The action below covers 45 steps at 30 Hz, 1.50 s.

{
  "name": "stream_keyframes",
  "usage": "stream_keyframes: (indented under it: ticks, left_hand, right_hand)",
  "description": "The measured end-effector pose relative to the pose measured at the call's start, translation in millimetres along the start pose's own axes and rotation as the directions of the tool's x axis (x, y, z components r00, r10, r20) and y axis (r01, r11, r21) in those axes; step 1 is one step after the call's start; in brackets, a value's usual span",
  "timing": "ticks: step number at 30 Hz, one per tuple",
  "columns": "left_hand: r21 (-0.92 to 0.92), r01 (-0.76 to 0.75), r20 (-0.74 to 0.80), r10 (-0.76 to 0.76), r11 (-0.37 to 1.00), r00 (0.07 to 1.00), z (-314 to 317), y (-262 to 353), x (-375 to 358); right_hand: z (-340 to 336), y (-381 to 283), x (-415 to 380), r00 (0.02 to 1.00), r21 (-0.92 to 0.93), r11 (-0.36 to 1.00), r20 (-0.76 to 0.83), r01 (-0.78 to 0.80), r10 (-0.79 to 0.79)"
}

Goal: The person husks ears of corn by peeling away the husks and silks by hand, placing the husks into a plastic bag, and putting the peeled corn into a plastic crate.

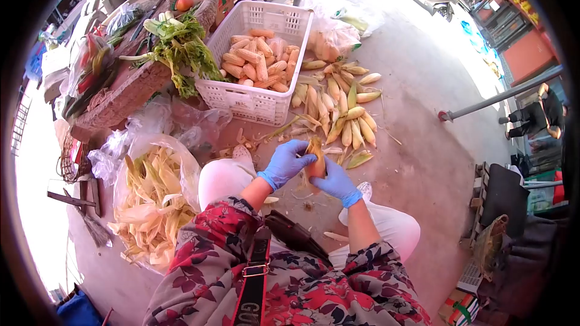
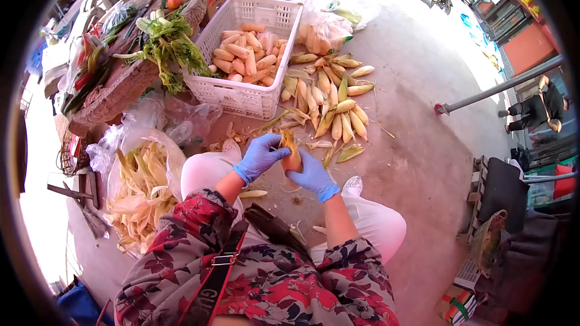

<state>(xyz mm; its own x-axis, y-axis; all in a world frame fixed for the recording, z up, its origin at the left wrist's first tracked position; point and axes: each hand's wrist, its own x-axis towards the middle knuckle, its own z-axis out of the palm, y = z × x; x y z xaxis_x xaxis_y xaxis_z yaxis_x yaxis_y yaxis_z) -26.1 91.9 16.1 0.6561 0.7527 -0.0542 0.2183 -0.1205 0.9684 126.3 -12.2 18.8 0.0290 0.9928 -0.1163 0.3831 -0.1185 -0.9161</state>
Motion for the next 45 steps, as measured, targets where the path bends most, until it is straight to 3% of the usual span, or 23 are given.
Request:
stream_keyframes:
  ticks: [3, 6, 7, 10, 11, 14, 16, 18, 19, 21, 22, 24, 25, 27, 28, 29, 32, 34, 37, 39, 42, 43, 45]
  left_hand:
    - [-0.006, -0.048, -0.083, 0.047, 0.999, 0.995, 27, 22, -36]
    - [-0.114, -0.068, -0.131, 0.053, 0.991, 0.990, 47, 37, -61]
    - [-0.141, -0.082, -0.121, 0.065, 0.987, 0.991, 53, 40, -68]
    - [-0.243, -0.102, -0.088, 0.083, 0.965, 0.993, 66, 41, -79]
    - [-0.258, -0.132, -0.076, 0.116, 0.957, 0.990, 69, 42, -82]
    - [-0.250, -0.179, -0.028, 0.178, 0.952, 0.984, 78, 45, -90]
    - [-0.310, -0.182, 0.107, 0.225, 0.933, 0.969, 81, 42, -102]
    - [0.085, -0.331, 0.139, 0.318, 0.940, 0.938, 84, 43, -119]
    - [-0.165, -0.275, 0.065, 0.289, 0.947, 0.955, 89, 38, -122]
    - [-0.598, -0.202, -0.153, 0.138, 0.776, 0.979, 93, 51, -120]
    - [-0.757, -0.194, -0.196, 0.067, 0.624, 0.978, 85, 49, -109]
    - [-0.850, -0.298, -0.294, 0.079, 0.435, 0.953, 77, 69, -99]
    - [-0.754, -0.360, -0.357, 0.116, 0.550, 0.927, 81, 69, -95]
    - [-0.498, -0.444, -0.394, 0.261, 0.745, 0.881, 92, 78, -95]
    - [-0.467, -0.501, -0.435, 0.304, 0.729, 0.848, 93, 78, -90]
    - [-0.561, -0.417, -0.441, 0.167, 0.715, 0.882, 85, 77, -85]
    - [-0.810, -0.201, -0.374, -0.222, 0.550, 0.900, 58, 59, -59]
    - [-0.893, -0.094, -0.282, -0.385, 0.441, 0.879, 30, 42, -48]
    - [-0.917, -0.101, -0.265, -0.401, 0.385, 0.877, 0, 51, -35]
    - [-0.921, -0.127, -0.276, -0.387, 0.368, 0.880, -4, 58, -31]
    - [-0.908, -0.112, -0.249, -0.304, 0.404, 0.920, -1, 63, -28]
    - [-0.869, -0.096, -0.285, -0.332, 0.485, 0.899, 0, 68, -30]
    - [-0.738, -0.225, -0.378, -0.114, 0.636, 0.919, 6, 75, -32]
  right_hand:
    - [5, -5, -35, 0.971, 0.118, 0.987, -0.223, 0.109, -0.081]
    - [13, -13, -67, 0.891, -0.104, 0.974, -0.393, 0.201, -0.226]
    - [16, -16, -74, 0.840, -0.066, 0.969, -0.487, 0.240, -0.241]
    - [9, -29, -97, 0.876, -0.174, 0.982, -0.459, 0.076, -0.149]
    - [11, -36, -100, 0.819, -0.207, 0.968, -0.525, 0.142, -0.232]
    - [12, -34, -107, 0.752, -0.270, 0.959, -0.614, 0.082, -0.237]
    - [1, -5, -99, 0.741, -0.102, 0.995, -0.667, 0.021, -0.084]
    - [-11, 42, -80, 0.684, 0.382, 0.922, -0.691, 0.069, 0.235]
    - [-14, 37, -87, 0.720, 0.616, 0.763, -0.619, 0.198, 0.313]
    - [-20, -4, -89, 0.827, 0.896, 0.240, -0.438, 0.372, 0.353]
    - [-15, -13, -89, 0.845, 0.869, 0.313, -0.467, 0.383, 0.261]
    - [3, -27, -94, 0.873, 0.795, 0.450, -0.483, 0.406, 0.066]
    - [16, -27, -88, 0.791, 0.632, 0.659, -0.605, 0.408, 0.091]
    - [38, -49, -89, 0.704, 0.433, 0.773, -0.710, 0.464, -0.025]
    - [45, -60, -93, 0.655, 0.325, 0.814, -0.751, 0.482, -0.088]
    - [45, -68, -96, 0.611, 0.306, 0.798, -0.786, 0.519, -0.096]
    - [37, -63, -103, 0.783, 0.704, 0.383, -0.614, 0.599, -0.096]
    - [36, -80, -123, 0.827, 0.707, 0.475, -0.557, 0.524, -0.084]
    - [32, -93, -164, 0.882, 0.713, 0.543, -0.456, 0.443, -0.120]
    - [20, -84, -181, 0.885, 0.608, 0.652, -0.393, 0.454, -0.250]
    - [11, -102, -195, 0.933, 0.397, 0.867, -0.310, 0.300, -0.181]
    - [3, -117, -197, 0.962, 0.211, 0.962, -0.243, 0.175, -0.122]
    - [7, -99, -173, 0.813, -0.289, 0.923, -0.454, 0.253, -0.365]
